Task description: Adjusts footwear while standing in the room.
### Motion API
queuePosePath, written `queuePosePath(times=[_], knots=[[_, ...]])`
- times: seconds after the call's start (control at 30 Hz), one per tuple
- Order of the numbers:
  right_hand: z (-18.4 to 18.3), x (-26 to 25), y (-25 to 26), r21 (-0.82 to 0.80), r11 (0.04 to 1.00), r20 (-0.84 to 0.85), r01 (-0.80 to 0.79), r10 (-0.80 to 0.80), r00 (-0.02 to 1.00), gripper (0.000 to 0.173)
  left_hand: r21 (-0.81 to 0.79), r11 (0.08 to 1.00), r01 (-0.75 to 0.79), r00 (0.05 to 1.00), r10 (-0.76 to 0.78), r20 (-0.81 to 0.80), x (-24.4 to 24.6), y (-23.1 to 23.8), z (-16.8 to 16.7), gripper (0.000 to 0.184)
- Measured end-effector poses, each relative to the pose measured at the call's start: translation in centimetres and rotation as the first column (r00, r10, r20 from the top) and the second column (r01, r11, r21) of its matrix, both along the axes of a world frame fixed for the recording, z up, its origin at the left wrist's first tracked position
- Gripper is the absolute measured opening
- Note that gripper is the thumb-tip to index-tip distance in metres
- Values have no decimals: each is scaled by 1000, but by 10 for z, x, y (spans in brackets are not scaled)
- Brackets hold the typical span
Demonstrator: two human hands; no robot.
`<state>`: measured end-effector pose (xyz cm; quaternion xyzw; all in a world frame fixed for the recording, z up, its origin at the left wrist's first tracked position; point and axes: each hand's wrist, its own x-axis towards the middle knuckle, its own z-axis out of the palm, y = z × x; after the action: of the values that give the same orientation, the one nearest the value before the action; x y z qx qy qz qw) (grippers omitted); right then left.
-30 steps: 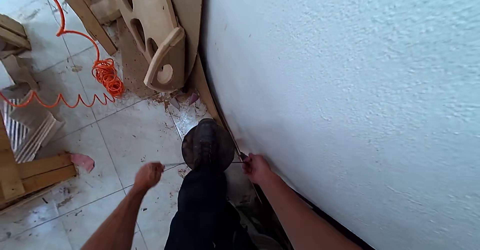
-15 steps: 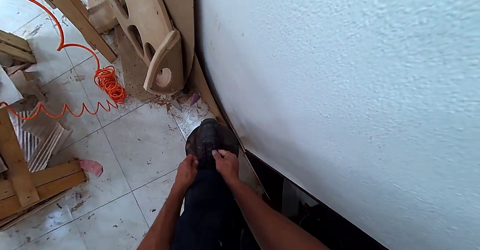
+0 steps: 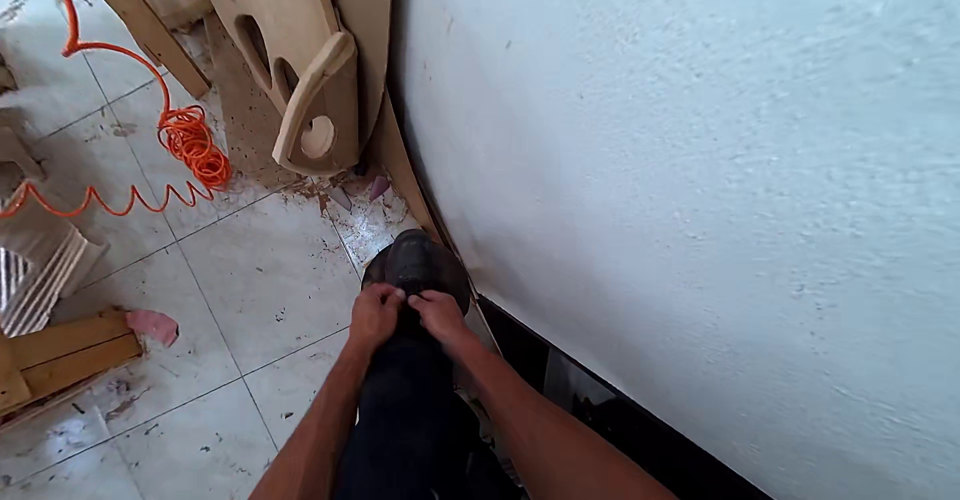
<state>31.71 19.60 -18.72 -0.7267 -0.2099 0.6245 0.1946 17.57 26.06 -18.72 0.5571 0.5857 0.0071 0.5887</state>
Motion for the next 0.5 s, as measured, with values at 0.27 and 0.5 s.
queuePosePath(times=[0.27, 0.5], knots=[[20, 32, -13, -104, 975, 5, 196, -197, 980, 28, -107, 898, 427, 902, -431, -16, 26, -10, -15, 31], [8, 71, 20, -41, 930, 31, -364, 366, 930, 16, -8, 624, 781, 620, -778, -103, 36, 8, 3, 28]])
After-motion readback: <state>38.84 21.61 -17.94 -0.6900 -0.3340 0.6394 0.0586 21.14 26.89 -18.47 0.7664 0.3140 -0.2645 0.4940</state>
